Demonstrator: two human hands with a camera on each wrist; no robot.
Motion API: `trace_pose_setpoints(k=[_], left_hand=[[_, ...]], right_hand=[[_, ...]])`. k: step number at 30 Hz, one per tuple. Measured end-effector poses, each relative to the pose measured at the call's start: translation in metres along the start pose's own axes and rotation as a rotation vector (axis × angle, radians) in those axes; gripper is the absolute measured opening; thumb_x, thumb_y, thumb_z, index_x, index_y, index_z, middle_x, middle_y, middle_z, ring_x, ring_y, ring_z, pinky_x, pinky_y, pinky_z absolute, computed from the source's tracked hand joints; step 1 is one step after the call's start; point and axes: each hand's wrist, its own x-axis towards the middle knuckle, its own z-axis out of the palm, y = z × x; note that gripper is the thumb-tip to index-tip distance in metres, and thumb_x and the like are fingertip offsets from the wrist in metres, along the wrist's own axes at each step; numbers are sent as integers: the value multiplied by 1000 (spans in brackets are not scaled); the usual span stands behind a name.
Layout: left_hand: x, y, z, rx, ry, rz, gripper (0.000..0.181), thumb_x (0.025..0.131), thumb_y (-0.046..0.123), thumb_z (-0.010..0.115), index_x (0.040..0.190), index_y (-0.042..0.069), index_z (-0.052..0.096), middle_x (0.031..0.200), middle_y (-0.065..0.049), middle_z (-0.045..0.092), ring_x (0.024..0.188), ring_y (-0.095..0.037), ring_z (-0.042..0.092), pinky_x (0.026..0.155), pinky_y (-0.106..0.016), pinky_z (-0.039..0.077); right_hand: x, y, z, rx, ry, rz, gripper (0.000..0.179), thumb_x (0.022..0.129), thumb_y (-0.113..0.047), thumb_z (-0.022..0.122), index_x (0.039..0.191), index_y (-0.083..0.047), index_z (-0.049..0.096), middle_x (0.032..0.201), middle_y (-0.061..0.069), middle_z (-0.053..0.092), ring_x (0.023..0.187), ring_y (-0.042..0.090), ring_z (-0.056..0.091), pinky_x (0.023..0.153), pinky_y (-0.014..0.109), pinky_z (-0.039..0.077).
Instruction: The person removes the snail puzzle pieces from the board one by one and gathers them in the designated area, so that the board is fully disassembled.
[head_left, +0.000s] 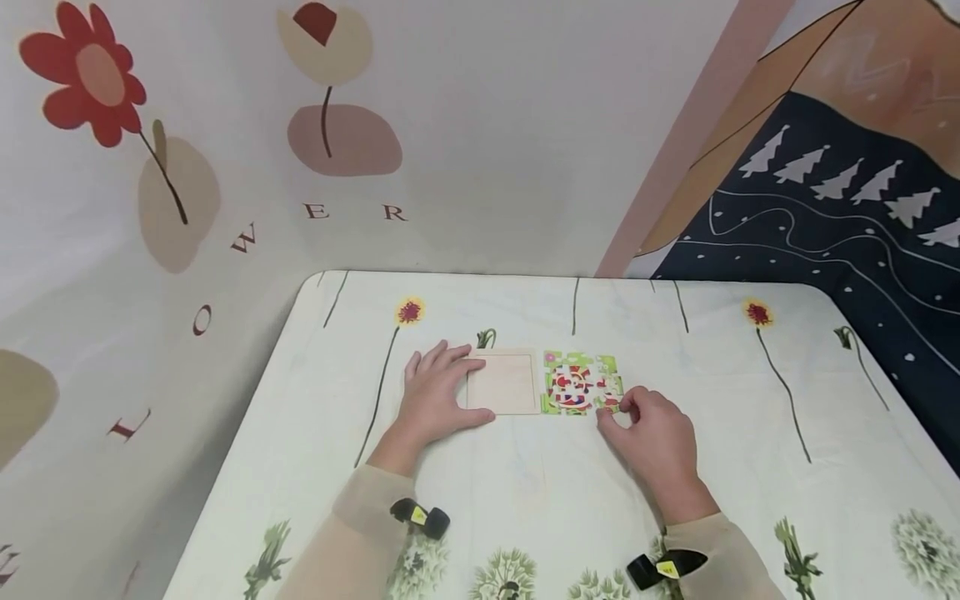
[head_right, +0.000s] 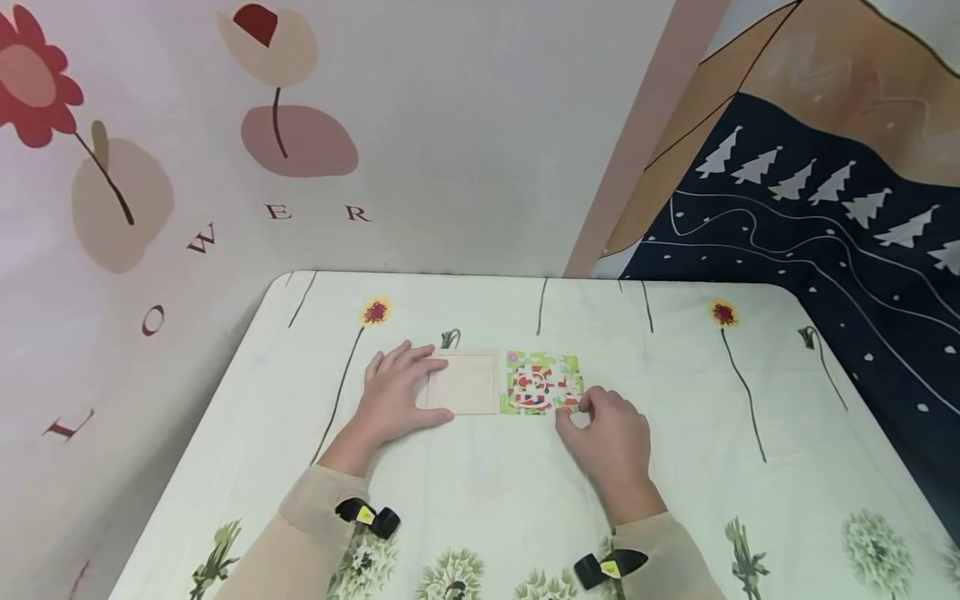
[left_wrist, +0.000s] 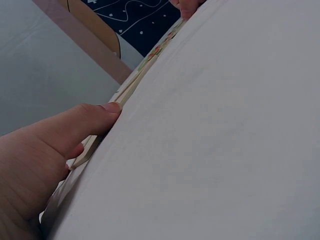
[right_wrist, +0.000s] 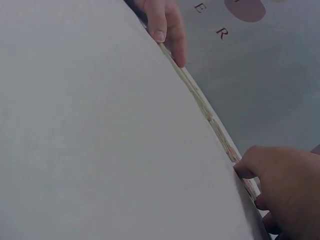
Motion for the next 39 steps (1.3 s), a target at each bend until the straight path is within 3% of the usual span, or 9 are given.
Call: trace_pose_setpoints(k=[7, 17, 25, 29, 34, 39], left_hand=[[0, -1, -1, -1, 4, 1, 81, 77, 59, 88, 146, 23, 67, 164, -4, 46, 159, -37, 24, 124, -67, 5], [1, 2, -4, -11, 1, 4, 81, 77, 58, 89, 146, 22, 66, 165, -4, 46, 159, -37, 24, 124, -66, 4], [1, 2, -5, -10, -7, 3, 81, 77, 58, 89, 146, 22, 66, 165, -4, 46, 159, -37, 24, 124, -66, 4], [0, 2, -5, -8, -9, -2, 81, 77, 58, 89, 146, 23, 66, 165, -4, 46, 159, -37, 24, 125, -66, 3], [0, 2, -5, -13, -6, -3, 81, 77, 58, 89, 146, 22, 66, 165, -5, 46, 159, -37, 24, 125, -66, 4], [-1, 3, -5, -9, -11, -5, 81, 77, 58, 89, 146, 22, 66, 165, -4, 46, 159, -37, 24, 125, -66, 4]], right_hand=[[1, -1, 0, -12, 16, -34, 36, 88, -36, 86, 78, -14, 59, 69, 1, 50, 60, 20, 44, 57, 36, 37], [5, 2, 2, -2, -2, 11, 41, 89, -41, 85, 104, -6, 70, 73, 2, 53, 61, 20, 46, 56, 35, 37], [4, 2, 4, 4, -10, 17, 38, 90, -40, 84, 104, -6, 73, 74, 1, 53, 62, 19, 44, 57, 35, 37], [4, 1, 2, 102, 4, 69, 32, 96, -41, 78, 103, -10, 73, 76, 1, 56, 65, 20, 48, 61, 36, 39], [9, 3, 0, 295, 99, 178, 25, 107, -32, 62, 103, -10, 74, 87, 6, 62, 79, 22, 53, 72, 34, 41], [10, 6, 0, 323, 104, 182, 27, 109, -25, 57, 107, -5, 74, 99, 10, 63, 87, 23, 53, 78, 35, 40]])
